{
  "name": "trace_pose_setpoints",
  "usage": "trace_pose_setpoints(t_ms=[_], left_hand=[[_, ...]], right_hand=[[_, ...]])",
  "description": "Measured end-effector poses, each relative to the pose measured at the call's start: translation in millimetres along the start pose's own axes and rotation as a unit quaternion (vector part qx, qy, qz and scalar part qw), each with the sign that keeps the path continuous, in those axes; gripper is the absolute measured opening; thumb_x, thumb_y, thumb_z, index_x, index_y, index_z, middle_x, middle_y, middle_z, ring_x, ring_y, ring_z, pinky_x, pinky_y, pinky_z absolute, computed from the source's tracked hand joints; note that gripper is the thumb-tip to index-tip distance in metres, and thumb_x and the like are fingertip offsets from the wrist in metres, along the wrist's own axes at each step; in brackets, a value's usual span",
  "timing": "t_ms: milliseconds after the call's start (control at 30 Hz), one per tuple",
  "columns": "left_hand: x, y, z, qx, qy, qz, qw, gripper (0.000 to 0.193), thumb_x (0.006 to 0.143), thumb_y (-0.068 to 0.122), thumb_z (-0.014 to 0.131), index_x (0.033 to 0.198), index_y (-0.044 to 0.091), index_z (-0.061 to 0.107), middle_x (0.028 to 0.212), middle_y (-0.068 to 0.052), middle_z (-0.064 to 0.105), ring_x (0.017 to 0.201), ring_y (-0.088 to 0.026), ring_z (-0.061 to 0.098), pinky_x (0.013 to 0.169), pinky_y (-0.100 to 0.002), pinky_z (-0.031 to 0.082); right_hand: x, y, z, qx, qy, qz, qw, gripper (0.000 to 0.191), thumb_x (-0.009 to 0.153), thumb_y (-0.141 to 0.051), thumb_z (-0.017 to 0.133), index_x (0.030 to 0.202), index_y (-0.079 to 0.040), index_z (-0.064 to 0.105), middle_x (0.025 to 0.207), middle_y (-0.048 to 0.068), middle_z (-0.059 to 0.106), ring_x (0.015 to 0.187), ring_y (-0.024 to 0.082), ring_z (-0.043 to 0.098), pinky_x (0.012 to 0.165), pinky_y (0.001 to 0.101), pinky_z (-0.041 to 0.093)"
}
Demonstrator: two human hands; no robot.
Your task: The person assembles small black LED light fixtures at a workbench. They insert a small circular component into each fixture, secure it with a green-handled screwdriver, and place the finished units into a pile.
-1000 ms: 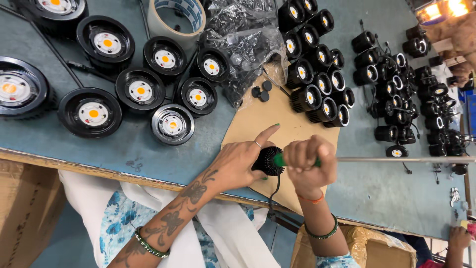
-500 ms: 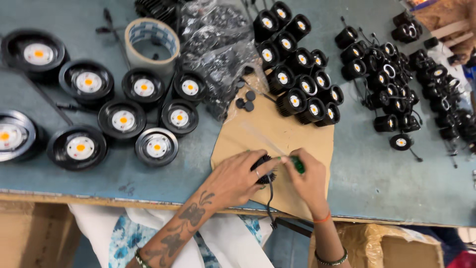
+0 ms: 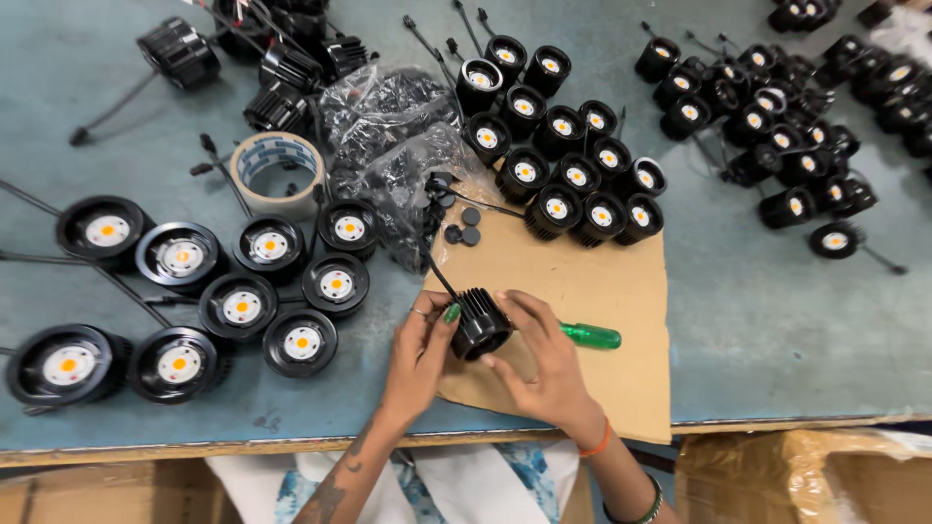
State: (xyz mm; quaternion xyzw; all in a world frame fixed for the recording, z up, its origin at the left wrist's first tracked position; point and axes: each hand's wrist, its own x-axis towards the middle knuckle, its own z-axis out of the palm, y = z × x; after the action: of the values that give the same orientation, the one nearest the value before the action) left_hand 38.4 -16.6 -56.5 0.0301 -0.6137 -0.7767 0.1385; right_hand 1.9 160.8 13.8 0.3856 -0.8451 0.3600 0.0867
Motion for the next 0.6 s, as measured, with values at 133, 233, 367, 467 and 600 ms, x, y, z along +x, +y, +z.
trace_pose_setpoints(t_ms=[133,233,367,467,600], left_hand=[[0.1,-10.9,-4.0,0.014,0.067,0.014,0.998,0.024,0.112,0.022,0.048,0.102,0.002,0.058,0.083,0.001,0.054,0.081,-0.005,0.047,0.070,-0.022,0.043],[-2.0,-12.2,-5.6,0.043,0.091,0.002,0.995,0.026,0.110,0.024,0.044,0.103,0.003,0.058,0.078,0.001,0.052,0.074,-0.006,0.044,0.065,-0.025,0.042],[-2.8,-11.0,-5.0,0.058,0.085,-0.039,0.994,0.027,0.110,0.023,0.046,0.099,0.002,0.058,0.070,0.001,0.045,0.067,-0.007,0.038,0.056,-0.027,0.035],[-3.6,-8.8,-4.9,0.091,0.070,0.000,0.993,0.027,0.111,0.023,0.045,0.099,0.002,0.057,0.070,0.002,0.047,0.067,-0.006,0.039,0.056,-0.026,0.037],[-5.3,-2.7,-1.0,0.136,0.039,-0.008,0.990,0.021,0.106,0.017,0.049,0.106,0.001,0.063,0.069,-0.003,0.057,0.064,-0.007,0.046,0.054,-0.027,0.039]], right_hand=[[10.4,-12.9,17.1,0.021,0.010,-0.008,1.000,0.084,0.077,-0.028,0.087,0.145,0.002,0.047,0.140,0.023,0.054,0.124,0.043,0.061,0.101,0.0468,0.053],[12.7,-14.6,23.1,0.005,0.030,-0.010,0.999,0.088,0.073,-0.031,0.088,0.144,0.002,0.048,0.141,0.023,0.053,0.124,0.043,0.060,0.100,0.0461,0.053],[7.5,-12.6,25.6,-0.005,0.036,0.003,0.999,0.083,0.073,-0.029,0.090,0.142,-0.001,0.053,0.136,0.020,0.058,0.119,0.039,0.066,0.096,0.0434,0.057],[1.6,-10.1,23.9,-0.003,0.060,-0.010,0.998,0.079,0.075,-0.027,0.090,0.140,-0.001,0.054,0.134,0.020,0.061,0.116,0.039,0.068,0.095,0.0423,0.058],[-2.5,-4.7,13.7,-0.007,0.088,-0.034,0.996,0.078,0.075,-0.026,0.090,0.138,0.000,0.053,0.132,0.020,0.062,0.116,0.039,0.068,0.096,0.0426,0.058]])
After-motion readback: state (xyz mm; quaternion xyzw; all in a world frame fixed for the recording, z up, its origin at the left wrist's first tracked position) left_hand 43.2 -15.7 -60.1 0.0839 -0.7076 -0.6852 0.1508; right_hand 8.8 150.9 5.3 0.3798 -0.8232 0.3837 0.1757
